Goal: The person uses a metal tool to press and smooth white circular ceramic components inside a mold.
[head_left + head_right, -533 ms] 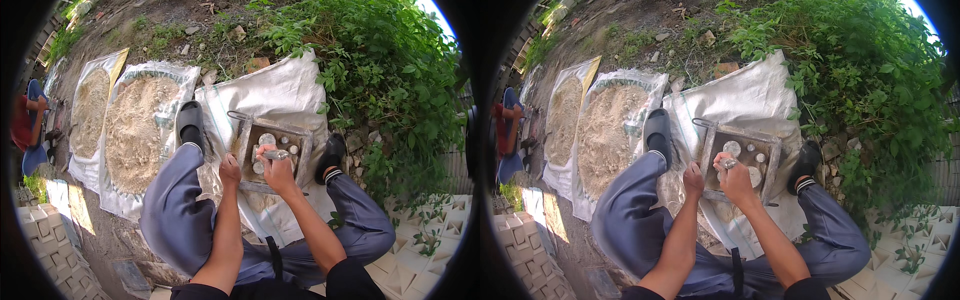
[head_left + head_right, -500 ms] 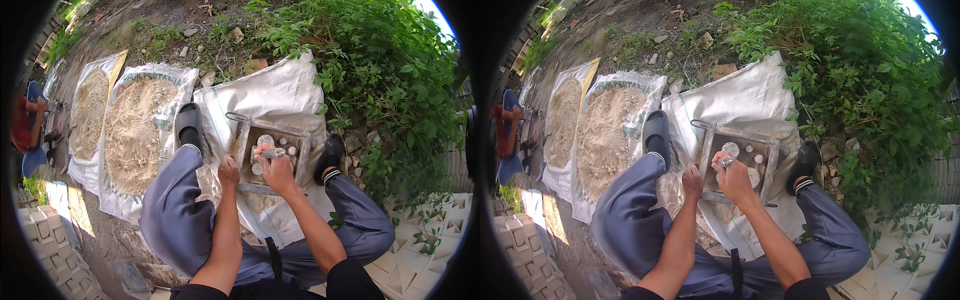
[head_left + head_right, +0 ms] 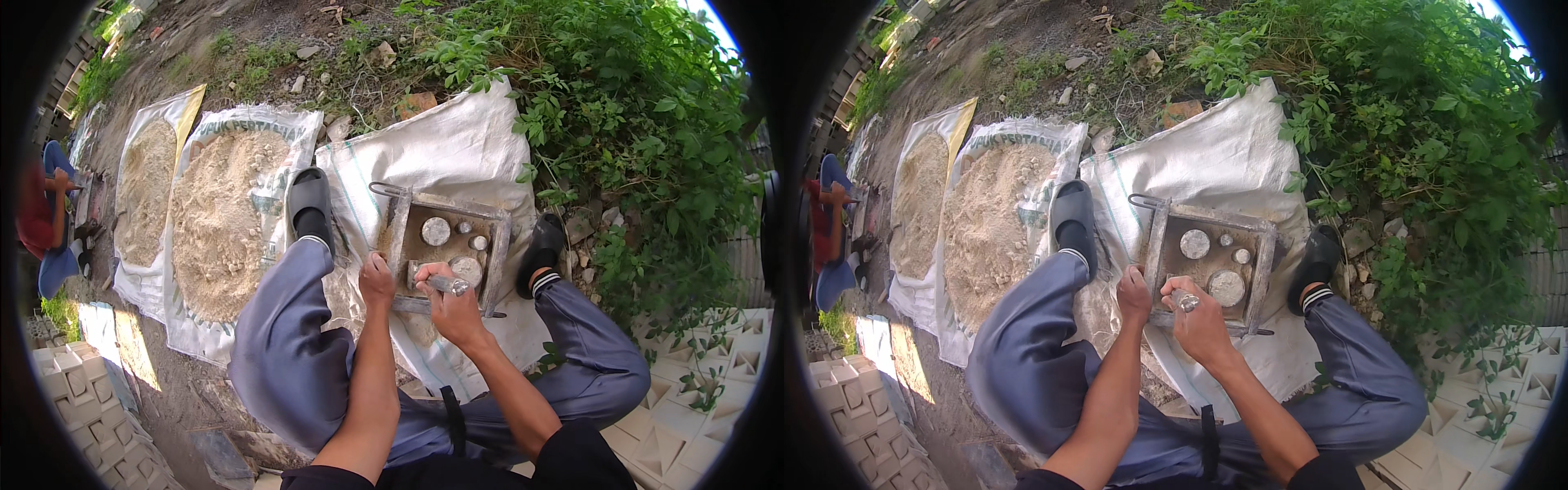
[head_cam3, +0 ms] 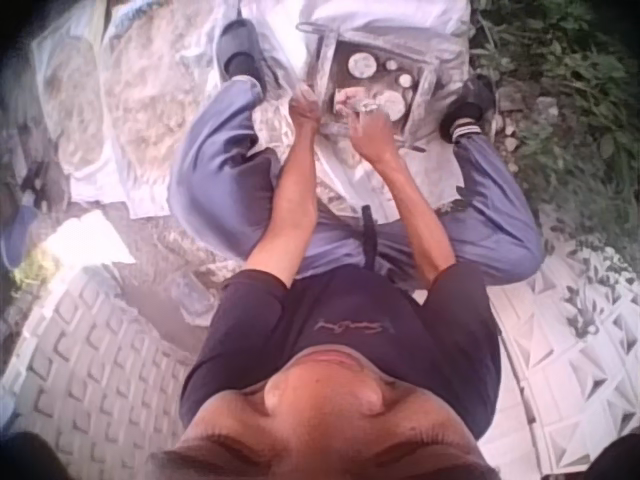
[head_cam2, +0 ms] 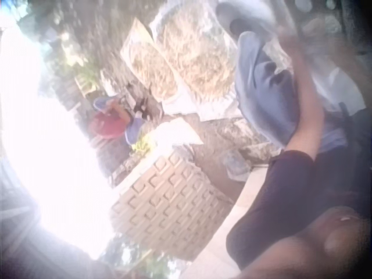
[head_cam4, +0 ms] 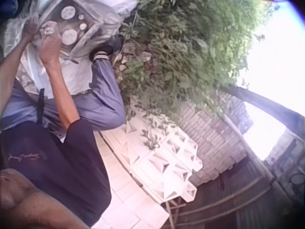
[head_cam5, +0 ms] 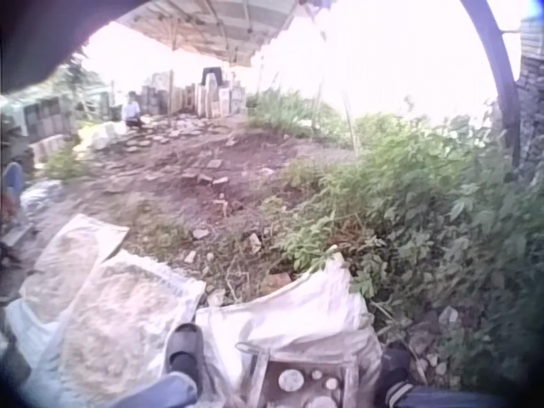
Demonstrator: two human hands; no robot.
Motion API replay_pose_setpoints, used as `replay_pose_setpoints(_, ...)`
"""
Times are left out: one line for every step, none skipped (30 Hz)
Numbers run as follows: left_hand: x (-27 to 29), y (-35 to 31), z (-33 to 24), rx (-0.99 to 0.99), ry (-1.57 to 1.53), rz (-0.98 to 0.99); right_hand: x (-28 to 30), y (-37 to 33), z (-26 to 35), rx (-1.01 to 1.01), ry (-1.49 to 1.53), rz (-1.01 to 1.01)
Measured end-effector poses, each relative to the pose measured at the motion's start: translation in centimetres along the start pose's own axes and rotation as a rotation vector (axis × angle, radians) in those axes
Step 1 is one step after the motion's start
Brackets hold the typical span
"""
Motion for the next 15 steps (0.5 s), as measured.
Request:
replay_pose_setpoints(-0.1, 0.1, -0.1, -0.004, -0.010, -0.008, 0.3, -0.2, 0.8, 0.002, -0.003, -0.003)
replay_pose_setpoints(0.0, 0.0, 0.1, -0.004, -0.011, -0.010, 0.3, -0.7, 1.3, -0.010, 0.048, -0.033)
replay_pose_setpoints(0.1, -0.2, 0.4, -0.004, -0.011, -0.013, 0.3, -1.0, 1.4, -0.023, 0.099, -0.064)
replay_pose_setpoints(0.1, -0.2, 0.6, -0.002, -0.005, -0.008, 0.0, -1.2, 0.7, -0.030, 0.103, -0.064)
replay_pose_setpoints(-0.1, 0.0, 0.3, 0.000, -0.025, -0.007, 0.0, -1.0, 0.0, -0.002, 0.093, -0.049)
replay_pose_setpoints(-0.2, 0.0, 0.1, 0.003, -0.045, -0.006, -0.1, -1.1, -0.4, 0.026, 0.083, -0.034)
replay_pose_setpoints(-0.3, -0.2, 0.0, 0.003, -0.046, 0.000, 0.0, -1.6, -0.7, 0.021, 0.080, -0.038)
replay_pose_setpoints(-0.1, -0.1, 0.3, -0.002, -0.050, 0.002, 0.0, -1.8, 0.2, 0.032, 0.163, -0.094)
replay_pose_setpoints(0.2, 0.0, 0.5, -0.006, -0.054, 0.003, 0.0, -1.9, 0.6, 0.043, 0.246, -0.150)
replay_pose_setpoints(0.2, 0.3, 0.7, -0.006, -0.049, -0.004, -0.3, -1.9, 0.4, 0.046, 0.253, -0.146)
replay_pose_setpoints(-0.2, 0.1, 0.4, -0.010, -0.043, 0.001, -0.2, -2.2, 0.0, 0.044, 0.228, -0.136)
replay_pose_setpoints(-0.4, -0.1, 0.2, -0.015, -0.037, 0.005, -0.2, -2.3, -0.4, 0.043, 0.204, -0.125)
replay_pose_setpoints(-0.2, -0.4, 0.3, -0.013, -0.037, 0.010, -0.2, -2.3, -0.9, 0.038, 0.201, -0.127)
replay_pose_setpoints(0.2, -0.3, 0.4, 0.013, -0.022, 0.019, -0.3, -1.5, -0.8, 0.019, 0.219, -0.098)
replay_pose_setpoints(0.4, -0.2, 0.3, 0.038, -0.007, 0.028, -0.2, -0.9, -0.5, -0.001, 0.237, -0.069)
Point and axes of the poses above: each hand's wrist, its own y-axis towards the middle knuckle, its own x-axis out of the back of the hand, z = x × y, the point moved 3 cm from there along y, towards the middle knuckle, and after that the axes turned 1 degree about z, right-handed, at the moved point
